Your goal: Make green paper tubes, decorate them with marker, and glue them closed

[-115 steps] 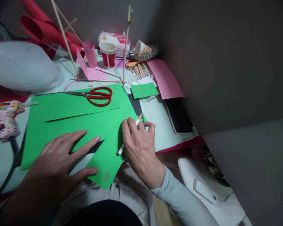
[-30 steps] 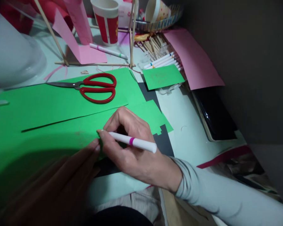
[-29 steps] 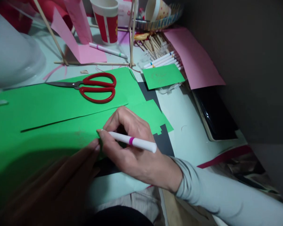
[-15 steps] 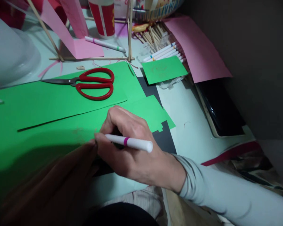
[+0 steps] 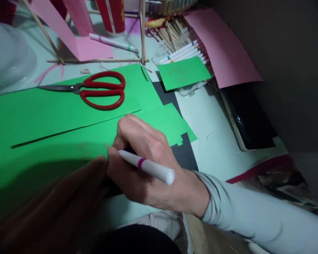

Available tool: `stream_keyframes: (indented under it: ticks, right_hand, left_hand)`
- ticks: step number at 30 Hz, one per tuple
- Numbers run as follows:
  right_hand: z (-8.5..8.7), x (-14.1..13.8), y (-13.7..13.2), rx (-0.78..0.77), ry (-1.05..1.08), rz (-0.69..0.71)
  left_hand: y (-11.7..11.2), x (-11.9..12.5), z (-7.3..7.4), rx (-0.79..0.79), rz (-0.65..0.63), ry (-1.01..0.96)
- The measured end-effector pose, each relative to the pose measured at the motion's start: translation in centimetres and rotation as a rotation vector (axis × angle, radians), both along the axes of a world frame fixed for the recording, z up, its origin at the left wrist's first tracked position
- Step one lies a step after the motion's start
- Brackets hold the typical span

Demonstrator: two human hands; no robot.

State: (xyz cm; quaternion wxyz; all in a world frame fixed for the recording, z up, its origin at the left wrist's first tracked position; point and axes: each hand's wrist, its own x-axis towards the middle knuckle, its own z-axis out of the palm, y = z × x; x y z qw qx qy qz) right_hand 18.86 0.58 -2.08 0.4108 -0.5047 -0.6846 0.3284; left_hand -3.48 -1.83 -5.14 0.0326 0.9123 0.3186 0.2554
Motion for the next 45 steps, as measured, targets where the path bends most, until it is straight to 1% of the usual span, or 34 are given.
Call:
stream_keyframes:
  ticks: [6,9,12,14,16,19,25,28,30,35,39,41,43,45]
  right_hand:
    - [-0.3,0.0,-0.1,0.076,-0.020,0.001]
    - [-0.7,-0.2,-0.2,0.091,-0.020,-0.034]
    - [-0.7,-0.3,-0.2,0.120,-0.036,-0.031]
    - [-0.5,-0.1,-0.2,0.101,-0.040,-0.043]
    - [-0.2,0.0,-0.2,0.040,-0.016,-0.074]
    - [0.1,0.1,-0.2,-0.023,0.048,-0.109]
    - [0.0,-0.3,-0.3,-0.027,0.021,-0.088]
    - [-0.2,-0.2,-0.1,0.059,-0.022,-0.058]
    - [-0.4,-0.1,0.0,0.086,-0.025,-0.027]
    - [-0.5,0.1,0.1,0.064,0.080,-0.112]
    - [-0.5,0.0,0.0,0.052,0.051,-0.087]
    - [-0.5,0.2,0.2,0.010,0.142,-0.100]
    - [-0.7,0.6,0.7,-0.060,0.331,-0.118]
    - [-0.8,1.4,1.1,-0.137,0.497,-0.094]
  left_hand:
    - [0.1,-0.1,0.1,-0.035,0.007,0.015]
    - [0.1,-0.2,0.3,-0.051,-0.007,0.027]
    - [0.0,-0.5,0.5,-0.097,-0.027,0.043]
    - [0.0,-0.7,0.6,-0.108,-0.045,0.051]
    - [0.0,-0.8,0.7,-0.104,-0.058,0.058]
    - [0.1,-0.8,0.6,-0.107,-0.048,0.074]
    - [0.2,-0.6,0.5,-0.086,-0.035,0.047]
    - [0.2,-0.5,0.5,-0.081,-0.029,0.058]
    - [0.2,-0.5,0.6,-0.071,-0.033,0.066]
    - [0.3,-0.6,0.8,-0.077,-0.084,0.072]
    - [0.3,-0.7,0.7,-0.093,-0.079,0.075]
    - [0.4,-0.6,0.7,-0.062,-0.088,0.082]
    - [0.6,-0.5,0.8,-0.033,-0.100,0.082]
    - [0.8,-0.5,1.0,-0.013,-0.112,0.080]
